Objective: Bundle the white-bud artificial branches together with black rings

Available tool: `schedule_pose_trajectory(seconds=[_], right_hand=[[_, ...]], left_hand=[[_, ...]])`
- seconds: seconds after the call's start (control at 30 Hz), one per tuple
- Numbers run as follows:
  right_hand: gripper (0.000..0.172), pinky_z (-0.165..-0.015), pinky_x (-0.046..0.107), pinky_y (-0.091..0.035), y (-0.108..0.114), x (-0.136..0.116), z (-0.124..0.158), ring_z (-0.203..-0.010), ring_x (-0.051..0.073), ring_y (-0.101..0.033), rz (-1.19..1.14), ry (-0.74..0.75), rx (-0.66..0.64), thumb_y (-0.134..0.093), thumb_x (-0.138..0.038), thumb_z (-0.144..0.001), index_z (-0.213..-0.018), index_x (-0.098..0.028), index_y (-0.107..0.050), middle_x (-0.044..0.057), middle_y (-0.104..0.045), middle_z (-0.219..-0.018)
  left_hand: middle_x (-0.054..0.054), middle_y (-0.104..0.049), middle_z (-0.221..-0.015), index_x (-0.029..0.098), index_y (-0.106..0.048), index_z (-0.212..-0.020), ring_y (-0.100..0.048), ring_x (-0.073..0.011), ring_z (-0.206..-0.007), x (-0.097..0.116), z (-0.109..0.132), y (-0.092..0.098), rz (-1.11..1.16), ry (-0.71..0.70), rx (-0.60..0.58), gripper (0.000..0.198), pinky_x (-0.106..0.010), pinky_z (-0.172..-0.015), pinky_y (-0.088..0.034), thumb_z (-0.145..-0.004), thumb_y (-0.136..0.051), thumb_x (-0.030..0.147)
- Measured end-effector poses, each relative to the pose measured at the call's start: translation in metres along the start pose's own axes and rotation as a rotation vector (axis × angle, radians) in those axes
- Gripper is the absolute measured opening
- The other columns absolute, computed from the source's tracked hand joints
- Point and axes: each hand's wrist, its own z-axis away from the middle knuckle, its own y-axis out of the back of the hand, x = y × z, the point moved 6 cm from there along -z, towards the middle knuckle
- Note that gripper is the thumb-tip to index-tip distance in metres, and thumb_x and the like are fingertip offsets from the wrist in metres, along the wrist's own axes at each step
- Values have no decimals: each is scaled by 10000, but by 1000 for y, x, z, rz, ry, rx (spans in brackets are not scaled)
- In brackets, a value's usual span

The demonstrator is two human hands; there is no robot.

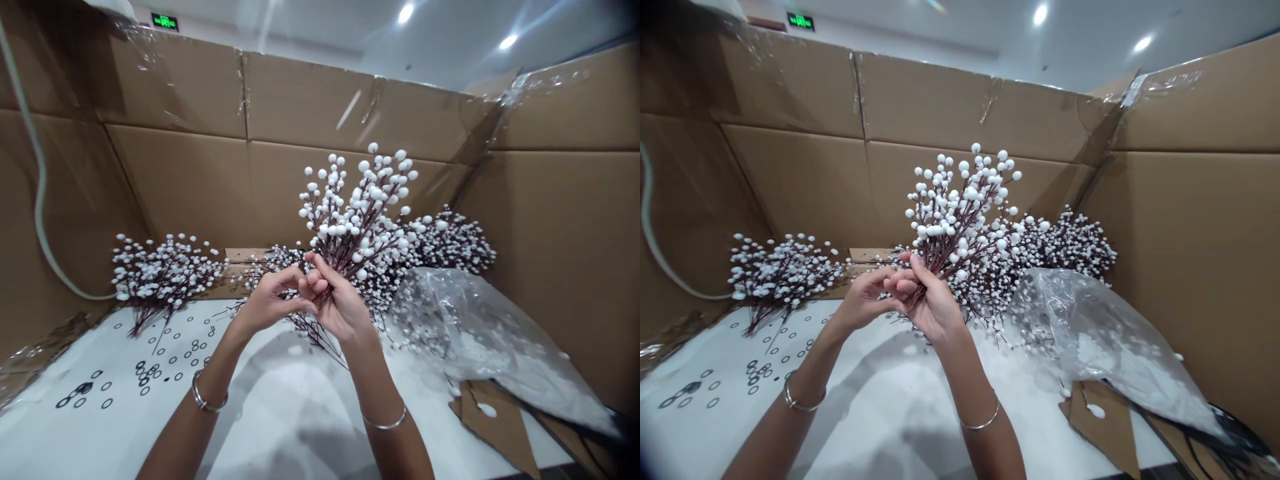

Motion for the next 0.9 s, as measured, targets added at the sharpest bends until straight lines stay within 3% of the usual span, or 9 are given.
schedule_pose_trajectory(seconds=[0.2, 0.43, 0.7, 0.9], right_hand=[[143, -330, 124, -416, 1, -1, -4, -438, 96, -616, 54, 72, -29, -539, -243, -973, -925, -136, -622, -39, -614, -485], [137, -395, 172, -490, -3, -1, -3, -468, 111, -630, 183, 135, -181, -630, -286, -911, -968, -162, -630, -54, -616, -502], [176, -395, 117, -427, 1, -6, -7, -472, 91, -638, 199, 248, -128, -701, -306, -854, -910, -156, -627, -51, -614, -481], [155, -441, 153, -501, -2, -5, -2, -466, 99, -638, 202, 181, -178, -664, -309, -881, -948, -174, -632, -55, -626, -498]], left_hand=[[9, -644, -709, 172, -569, -729, -627, -126, -678, 2, -4, -2, -18, 9, 63, 294, -238, -657, -534, -705, -830, 305], [13, -625, -731, 168, -573, -777, -599, -102, -653, -11, -3, -5, 223, 139, -55, 286, -200, -588, -510, -713, -817, 304], [7, -613, -715, 166, -546, -744, -600, -101, -658, -5, -5, -6, 118, 60, 38, 264, -206, -619, -520, -764, -777, 292], [-1, -618, -703, 164, -555, -745, -597, -100, -618, -12, -5, -7, 250, 69, -27, 314, -181, -535, -498, -727, -812, 344]])
